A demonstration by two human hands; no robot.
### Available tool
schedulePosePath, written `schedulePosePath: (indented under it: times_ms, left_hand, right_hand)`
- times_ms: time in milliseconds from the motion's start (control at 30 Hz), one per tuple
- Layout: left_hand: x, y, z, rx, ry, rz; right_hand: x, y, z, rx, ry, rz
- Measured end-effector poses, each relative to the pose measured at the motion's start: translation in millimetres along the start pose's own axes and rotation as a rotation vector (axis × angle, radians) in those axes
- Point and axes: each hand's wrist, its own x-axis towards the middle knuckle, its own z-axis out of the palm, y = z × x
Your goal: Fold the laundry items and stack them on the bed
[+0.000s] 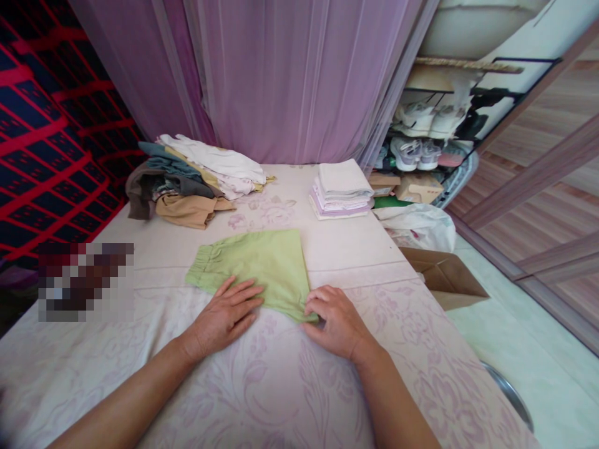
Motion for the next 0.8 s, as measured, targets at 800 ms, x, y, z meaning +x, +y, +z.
schedulePosePath:
  times_ms: [800]
  left_hand:
    - [4.9,-3.9,-1.8,-0.062,0.094,-0.165]
  right_hand:
    - [14.5,-2.3,17.2,-0.082,-0.003,0.048]
